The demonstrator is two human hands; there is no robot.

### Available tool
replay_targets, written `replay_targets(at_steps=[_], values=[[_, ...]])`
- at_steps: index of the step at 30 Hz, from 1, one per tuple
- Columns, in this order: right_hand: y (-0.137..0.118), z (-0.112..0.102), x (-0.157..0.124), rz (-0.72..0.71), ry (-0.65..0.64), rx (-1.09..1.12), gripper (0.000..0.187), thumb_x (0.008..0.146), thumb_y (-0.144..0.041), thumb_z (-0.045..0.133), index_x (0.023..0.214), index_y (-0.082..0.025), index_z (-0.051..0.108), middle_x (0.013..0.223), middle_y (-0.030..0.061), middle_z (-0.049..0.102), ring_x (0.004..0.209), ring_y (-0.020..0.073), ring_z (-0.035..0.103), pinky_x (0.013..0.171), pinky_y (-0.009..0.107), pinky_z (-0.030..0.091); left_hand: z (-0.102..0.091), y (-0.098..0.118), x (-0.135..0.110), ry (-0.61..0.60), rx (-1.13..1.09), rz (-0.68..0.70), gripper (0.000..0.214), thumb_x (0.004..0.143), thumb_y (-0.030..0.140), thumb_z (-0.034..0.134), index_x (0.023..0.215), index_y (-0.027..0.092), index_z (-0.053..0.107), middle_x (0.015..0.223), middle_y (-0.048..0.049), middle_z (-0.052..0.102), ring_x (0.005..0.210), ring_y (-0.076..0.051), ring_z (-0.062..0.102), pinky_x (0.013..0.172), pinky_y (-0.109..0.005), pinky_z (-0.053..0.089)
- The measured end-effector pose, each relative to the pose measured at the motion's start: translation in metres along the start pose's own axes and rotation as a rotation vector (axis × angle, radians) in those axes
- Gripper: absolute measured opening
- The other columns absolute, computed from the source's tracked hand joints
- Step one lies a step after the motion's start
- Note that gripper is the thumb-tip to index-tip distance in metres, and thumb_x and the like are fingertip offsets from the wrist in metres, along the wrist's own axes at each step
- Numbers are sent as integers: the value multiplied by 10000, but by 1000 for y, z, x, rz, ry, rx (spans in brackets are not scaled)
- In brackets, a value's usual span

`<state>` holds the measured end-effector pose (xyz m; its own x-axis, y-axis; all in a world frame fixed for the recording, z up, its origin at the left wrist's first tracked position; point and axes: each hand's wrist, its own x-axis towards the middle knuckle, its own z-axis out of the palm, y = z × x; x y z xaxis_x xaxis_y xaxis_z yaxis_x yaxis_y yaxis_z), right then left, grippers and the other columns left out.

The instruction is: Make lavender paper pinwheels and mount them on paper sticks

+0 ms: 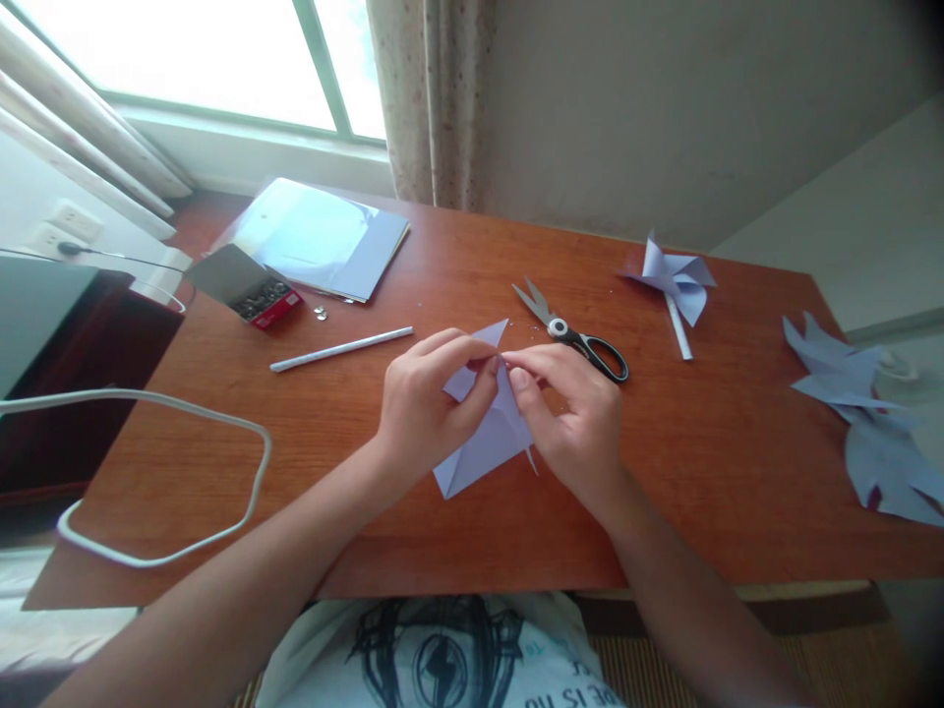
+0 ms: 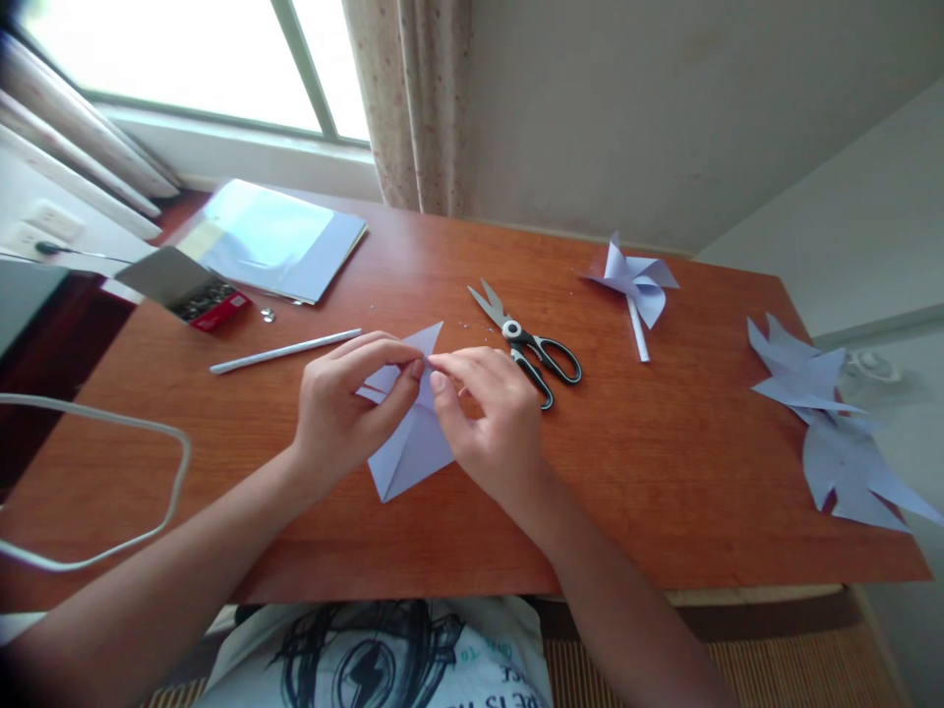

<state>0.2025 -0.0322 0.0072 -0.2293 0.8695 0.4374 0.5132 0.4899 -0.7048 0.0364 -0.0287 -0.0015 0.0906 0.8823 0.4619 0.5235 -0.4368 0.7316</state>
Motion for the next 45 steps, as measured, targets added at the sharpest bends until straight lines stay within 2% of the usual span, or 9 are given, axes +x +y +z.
replay_targets(at_steps=[4, 7, 13, 21, 31, 35, 39, 43, 45], values=[[8, -10, 8, 222, -115, 298, 85, 906, -183, 631, 880, -209, 708, 856, 17, 711, 783, 161, 666, 684, 276, 545, 0, 1, -1, -87, -60, 46, 97, 878, 137, 607, 836, 146, 693, 773, -42, 679, 706, -149, 622, 671, -264, 463], [13, -14, 12, 298, -172, 416, 49, 869, -178, 664, 826, -199, 672, 796, -1, 674, 733, 147, 644, 675, 268, 534, 0, 2, -2, -122, -88, 62, 102, 886, 135, 599, 847, 146, 693, 785, -45, 683, 702, -147, 619, 666, -266, 468], [13, -15, 12, 319, -205, 451, 69, 865, -180, 656, 797, -190, 649, 787, -4, 647, 736, 142, 620, 686, 269, 513, 1, 2, -1, -130, -146, 37, 98, 890, 140, 609, 837, 153, 691, 772, -38, 684, 692, -139, 621, 658, -260, 476], [14, -11, 11, 329, -153, 458, 59, 842, -204, 657, 787, -203, 638, 750, -11, 654, 686, 143, 624, 640, 268, 528, 4, 1, -2, -89, -277, -103, 18, 856, 168, 683, 863, 163, 698, 800, -33, 720, 725, -141, 650, 710, -265, 525], [12, -7, 9, 304, -144, 451, 56, 848, -211, 652, 794, -203, 643, 754, -14, 657, 686, 134, 630, 640, 259, 538, 1, 4, 1, -94, -241, -75, 63, 837, 131, 657, 808, 176, 692, 768, -27, 699, 719, -148, 630, 696, -276, 503], [29, -29, 16, 296, -142, 281, 98, 896, -284, 635, 899, -206, 694, 874, 24, 723, 788, 172, 682, 705, 298, 568, 1, 4, 2, -93, -263, -87, 76, 837, 128, 655, 792, 179, 688, 756, -21, 695, 714, -145, 624, 701, -278, 503], [65, -60, 21, 261, -45, -269, 173, 843, -261, 669, 988, -178, 712, 958, 89, 727, 824, 226, 682, 736, 367, 567, 1, 0, 0, -67, -322, -152, 50, 842, 141, 662, 819, 172, 693, 785, -32, 699, 735, -150, 628, 711, -280, 517], [88, -68, 16, 366, -232, -448, 430, 783, -322, 741, 1175, -164, 662, 998, 109, 705, 865, 259, 684, 781, 410, 566, 2, -5, -1, -60, -366, -188, 26, 847, 164, 675, 837, 177, 695, 796, -32, 698, 742, -151, 629, 709, -277, 528], [90, -62, 13, 343, -305, -523, 520, 762, -327, 756, 1244, -173, 633, 1039, 117, 693, 915, 285, 681, 822, 436, 552, 3, -6, -1, -66, -368, -185, 21, 849, 169, 680, 837, 178, 695, 797, -32, 700, 744, -150, 632, 714, -275, 532]])
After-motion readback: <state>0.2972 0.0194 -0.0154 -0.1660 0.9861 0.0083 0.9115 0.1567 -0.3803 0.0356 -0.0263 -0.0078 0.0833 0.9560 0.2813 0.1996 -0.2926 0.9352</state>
